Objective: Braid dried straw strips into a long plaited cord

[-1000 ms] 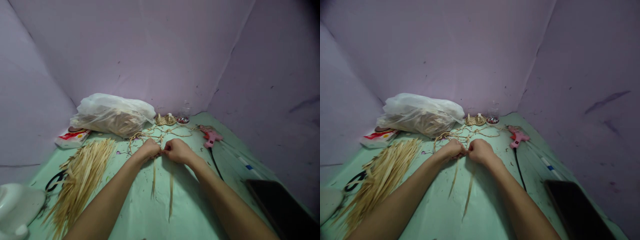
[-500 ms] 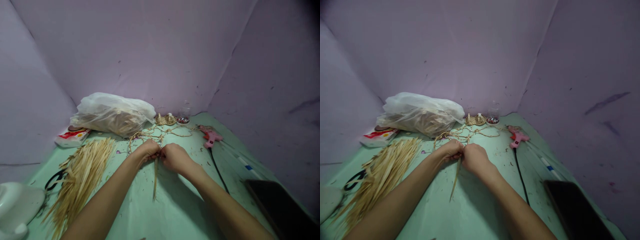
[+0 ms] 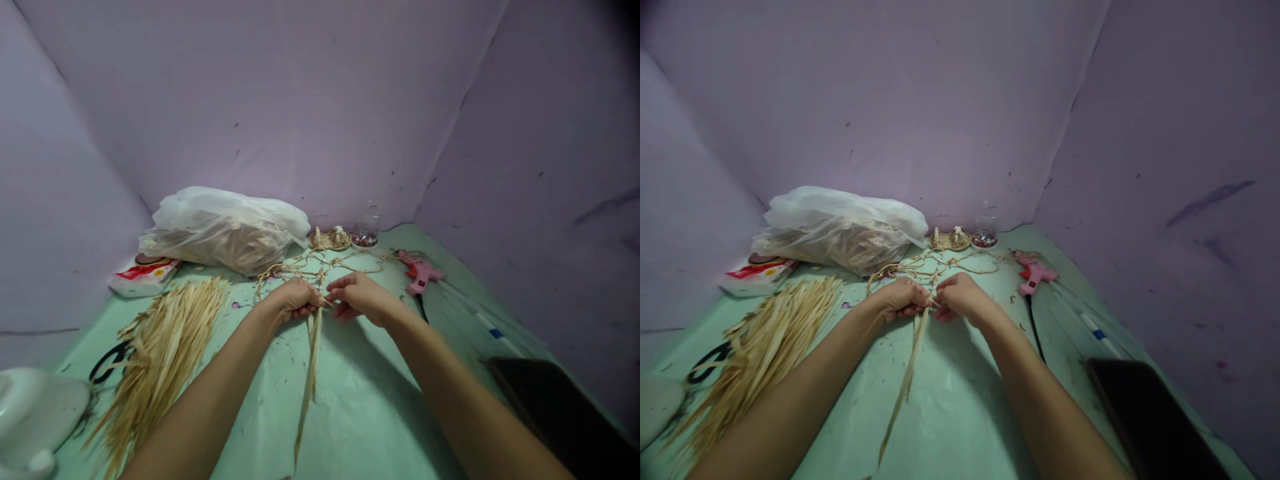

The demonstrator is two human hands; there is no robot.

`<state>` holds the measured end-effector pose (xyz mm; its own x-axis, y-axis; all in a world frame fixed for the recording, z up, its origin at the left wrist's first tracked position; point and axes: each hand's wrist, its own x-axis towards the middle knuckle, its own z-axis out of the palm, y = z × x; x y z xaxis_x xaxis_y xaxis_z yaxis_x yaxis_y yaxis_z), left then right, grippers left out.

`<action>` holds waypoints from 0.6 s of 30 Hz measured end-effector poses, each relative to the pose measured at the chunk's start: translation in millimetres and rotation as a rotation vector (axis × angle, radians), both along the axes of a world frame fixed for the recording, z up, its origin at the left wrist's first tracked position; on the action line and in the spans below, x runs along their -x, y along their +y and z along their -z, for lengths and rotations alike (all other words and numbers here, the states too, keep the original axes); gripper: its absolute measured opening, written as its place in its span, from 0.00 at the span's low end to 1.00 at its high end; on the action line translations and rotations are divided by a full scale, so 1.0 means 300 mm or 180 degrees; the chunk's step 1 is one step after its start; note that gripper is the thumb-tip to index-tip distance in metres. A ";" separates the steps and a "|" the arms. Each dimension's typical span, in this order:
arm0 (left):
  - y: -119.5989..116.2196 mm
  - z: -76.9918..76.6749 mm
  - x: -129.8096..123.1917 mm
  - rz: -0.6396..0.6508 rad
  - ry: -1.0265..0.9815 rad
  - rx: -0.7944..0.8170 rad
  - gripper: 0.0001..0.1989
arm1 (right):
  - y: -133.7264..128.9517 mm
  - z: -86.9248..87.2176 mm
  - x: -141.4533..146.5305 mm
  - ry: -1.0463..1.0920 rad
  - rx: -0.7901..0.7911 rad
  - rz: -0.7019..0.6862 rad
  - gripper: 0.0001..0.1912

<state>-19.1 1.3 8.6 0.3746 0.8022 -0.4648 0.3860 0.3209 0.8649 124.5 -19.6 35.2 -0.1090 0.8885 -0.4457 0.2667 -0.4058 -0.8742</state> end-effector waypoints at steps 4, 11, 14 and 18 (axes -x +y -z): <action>-0.006 -0.008 -0.005 -0.0004 0.0108 -0.0085 0.03 | 0.011 0.078 0.044 -0.0050 0.0042 -0.0157 0.06; -0.028 -0.063 -0.024 0.0017 0.1129 -0.0524 0.07 | 0.033 0.125 0.027 -0.0350 -0.0051 -0.0210 0.07; -0.030 -0.078 -0.022 0.0094 0.1368 -0.0717 0.06 | 0.023 0.118 0.025 -0.0059 0.0037 -0.0252 0.07; -0.045 -0.083 -0.039 0.0200 0.1853 -0.0917 0.03 | 0.016 0.118 0.021 0.0235 0.0113 -0.0206 0.04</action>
